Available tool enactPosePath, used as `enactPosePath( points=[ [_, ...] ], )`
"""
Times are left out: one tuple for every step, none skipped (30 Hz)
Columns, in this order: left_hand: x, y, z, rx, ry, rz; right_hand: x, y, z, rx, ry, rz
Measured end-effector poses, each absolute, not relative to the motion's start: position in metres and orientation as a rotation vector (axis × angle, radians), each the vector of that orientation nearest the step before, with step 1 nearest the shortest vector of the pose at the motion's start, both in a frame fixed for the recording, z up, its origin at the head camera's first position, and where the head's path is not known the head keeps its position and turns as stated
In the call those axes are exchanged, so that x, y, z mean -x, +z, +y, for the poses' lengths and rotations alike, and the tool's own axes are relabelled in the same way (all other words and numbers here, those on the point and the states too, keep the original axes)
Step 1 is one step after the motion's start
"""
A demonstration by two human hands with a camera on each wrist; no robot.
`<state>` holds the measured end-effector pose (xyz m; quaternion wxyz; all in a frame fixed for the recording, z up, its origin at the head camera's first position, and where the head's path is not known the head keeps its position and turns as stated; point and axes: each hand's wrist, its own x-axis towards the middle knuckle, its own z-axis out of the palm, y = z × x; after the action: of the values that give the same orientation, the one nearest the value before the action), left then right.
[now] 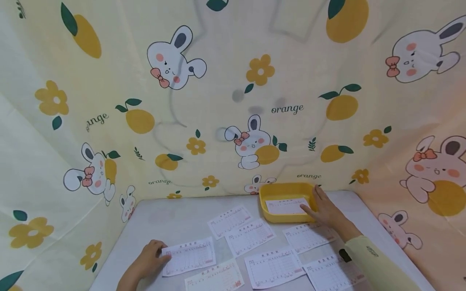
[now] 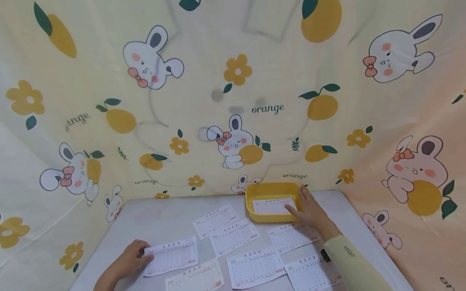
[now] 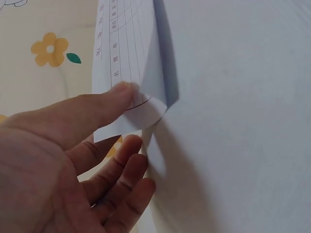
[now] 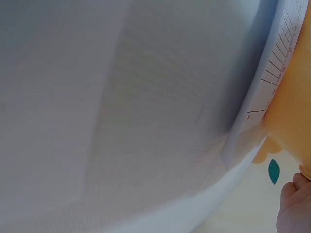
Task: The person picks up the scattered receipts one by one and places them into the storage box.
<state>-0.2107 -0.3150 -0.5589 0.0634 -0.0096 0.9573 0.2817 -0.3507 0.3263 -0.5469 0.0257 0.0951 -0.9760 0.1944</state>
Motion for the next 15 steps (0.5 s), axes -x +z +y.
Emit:
enactPosePath(
  points=[
    [0.2110, -0.5587, -0.3159, 0.025, 0.857, 2.892, 0.3506, -0.5462, 0.3262, -0.295, 0.598, -3.016],
    [0.2114, -0.5590, -0.3168, 0.025, 0.867, 2.894, 0.3506, -0.5456, 0.3262, -0.296, 0.601, -3.012],
    [0.2115, -0.5589, -0.3173, 0.027, 0.879, 2.895, 0.3504, -0.5451, 0.3262, -0.294, 0.602, -3.012],
    [0.2111, -0.5586, -0.3179, 0.030, 0.889, 2.895, 0.3505, -0.5449, 0.3262, -0.293, 0.604, -3.010],
    [0.2105, -0.5582, -0.3187, 0.029, 0.900, 2.894, 0.3505, -0.5449, 0.3262, -0.292, 0.606, -3.008],
    [0.2098, -0.5573, -0.3191, 0.034, 0.911, 2.891, 0.3503, -0.5449, 0.3262, -0.292, 0.605, -3.008],
    [0.2089, -0.5566, -0.3196, 0.040, 0.920, 2.889, 0.3503, -0.5450, 0.3261, -0.289, 0.604, -3.008],
    [0.2083, -0.5556, -0.3198, 0.056, 0.929, 2.884, 0.3503, -0.5453, 0.3262, -0.287, 0.606, -3.010],
    [0.2076, -0.5544, -0.3199, 0.065, 0.932, 2.881, 0.3503, -0.5454, 0.3261, -0.284, 0.606, -3.011],
    [0.2070, -0.5532, -0.3200, 0.079, 0.939, 2.876, 0.3501, -0.5454, 0.3260, -0.281, 0.605, -3.012],
    [0.2068, -0.5523, -0.3197, 0.096, 0.950, 2.869, 0.3500, -0.5456, 0.3259, -0.278, 0.603, -3.013],
    [0.2068, -0.5512, -0.3191, 0.107, 0.955, 2.867, 0.3499, -0.5456, 0.3257, -0.276, 0.601, -3.014],
    [0.2067, -0.5506, -0.3191, 0.110, 0.958, 2.868, 0.3496, -0.5456, 0.3255, -0.275, 0.601, -3.013],
    [0.2068, -0.5497, -0.3187, 0.112, 0.964, 2.869, 0.3495, -0.5457, 0.3255, -0.274, 0.601, -3.013],
    [0.2069, -0.5492, -0.3185, 0.113, 0.972, 2.870, 0.3493, -0.5456, 0.3253, -0.272, 0.602, -3.012]
  ],
)
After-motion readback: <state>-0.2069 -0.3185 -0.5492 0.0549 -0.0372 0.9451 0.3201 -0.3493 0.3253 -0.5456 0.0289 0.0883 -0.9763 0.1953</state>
